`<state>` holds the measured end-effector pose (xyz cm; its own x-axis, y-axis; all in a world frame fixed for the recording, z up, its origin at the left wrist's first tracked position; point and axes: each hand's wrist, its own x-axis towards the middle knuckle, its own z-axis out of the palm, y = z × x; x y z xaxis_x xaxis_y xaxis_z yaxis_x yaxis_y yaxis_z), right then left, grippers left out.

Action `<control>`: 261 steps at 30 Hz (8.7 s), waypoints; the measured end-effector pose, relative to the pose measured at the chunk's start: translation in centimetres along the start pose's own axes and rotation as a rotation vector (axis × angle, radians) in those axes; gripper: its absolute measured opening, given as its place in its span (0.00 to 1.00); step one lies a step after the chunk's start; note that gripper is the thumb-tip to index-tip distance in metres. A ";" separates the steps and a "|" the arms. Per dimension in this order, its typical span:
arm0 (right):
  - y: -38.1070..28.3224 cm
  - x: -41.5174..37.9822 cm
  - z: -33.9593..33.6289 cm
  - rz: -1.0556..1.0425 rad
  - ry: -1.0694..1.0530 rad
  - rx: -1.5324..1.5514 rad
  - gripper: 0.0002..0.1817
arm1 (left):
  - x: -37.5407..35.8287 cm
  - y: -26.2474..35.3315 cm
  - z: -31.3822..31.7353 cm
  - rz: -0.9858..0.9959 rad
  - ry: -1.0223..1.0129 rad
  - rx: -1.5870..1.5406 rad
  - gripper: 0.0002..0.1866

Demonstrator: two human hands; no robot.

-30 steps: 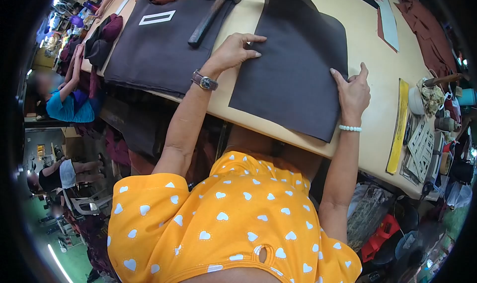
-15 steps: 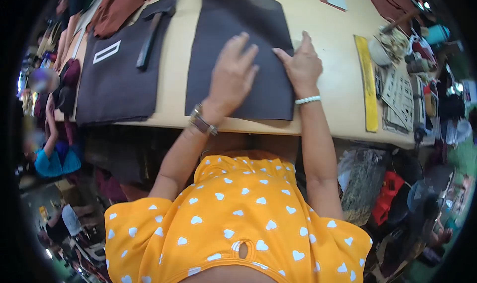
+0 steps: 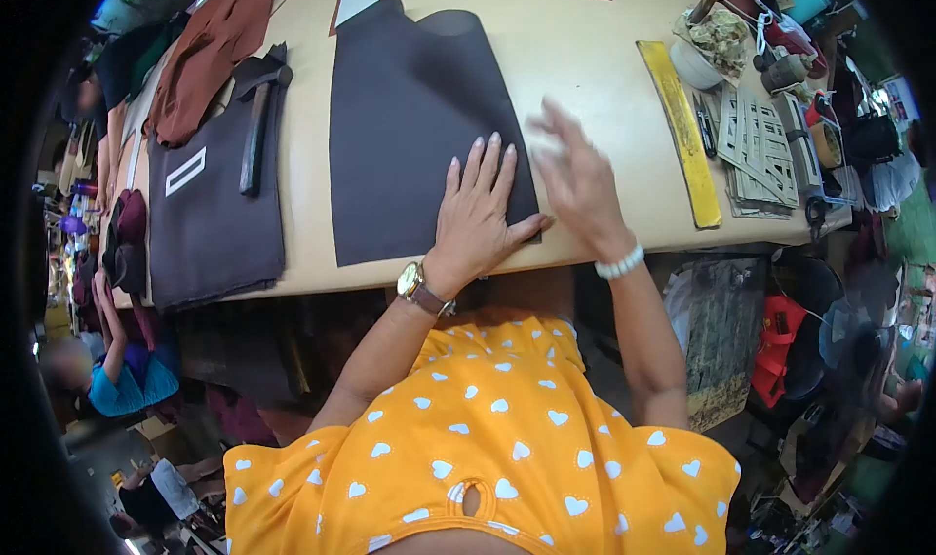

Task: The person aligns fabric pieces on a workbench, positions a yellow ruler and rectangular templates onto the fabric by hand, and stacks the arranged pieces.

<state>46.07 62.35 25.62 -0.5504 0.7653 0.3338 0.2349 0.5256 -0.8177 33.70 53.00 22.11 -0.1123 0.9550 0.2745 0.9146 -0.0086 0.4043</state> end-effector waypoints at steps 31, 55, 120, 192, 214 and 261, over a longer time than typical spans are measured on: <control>5.5 8.7 2.4 -0.084 -0.218 -0.480 0.38 | -2.6 2.5 -3.9 0.065 -0.139 -0.028 0.32; 12.3 3.4 -12.4 0.354 0.442 -1.464 0.11 | 17.4 -7.7 -2.4 -0.222 -0.370 -0.127 0.19; 1.6 3.2 0.4 0.388 -0.110 0.513 0.29 | 8.8 -6.4 -4.6 -0.273 -0.308 -1.291 0.33; 2.3 -1.2 -5.2 0.523 0.040 0.434 0.20 | -8.5 -12.1 -11.5 -0.523 0.409 -0.479 0.13; 3.1 -5.7 -7.9 -0.030 0.295 -1.173 0.25 | -9.7 -11.1 -11.6 -0.438 0.230 0.193 0.24; 6.4 -7.5 -11.1 0.638 0.457 -1.216 0.24 | -4.0 -11.4 -8.2 -0.377 0.055 0.210 0.51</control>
<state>60.54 64.07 23.11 0.1510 0.9128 0.3794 0.9885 -0.1377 -0.0619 20.48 46.80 23.56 -0.4689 0.8627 0.1895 0.8642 0.4037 0.3004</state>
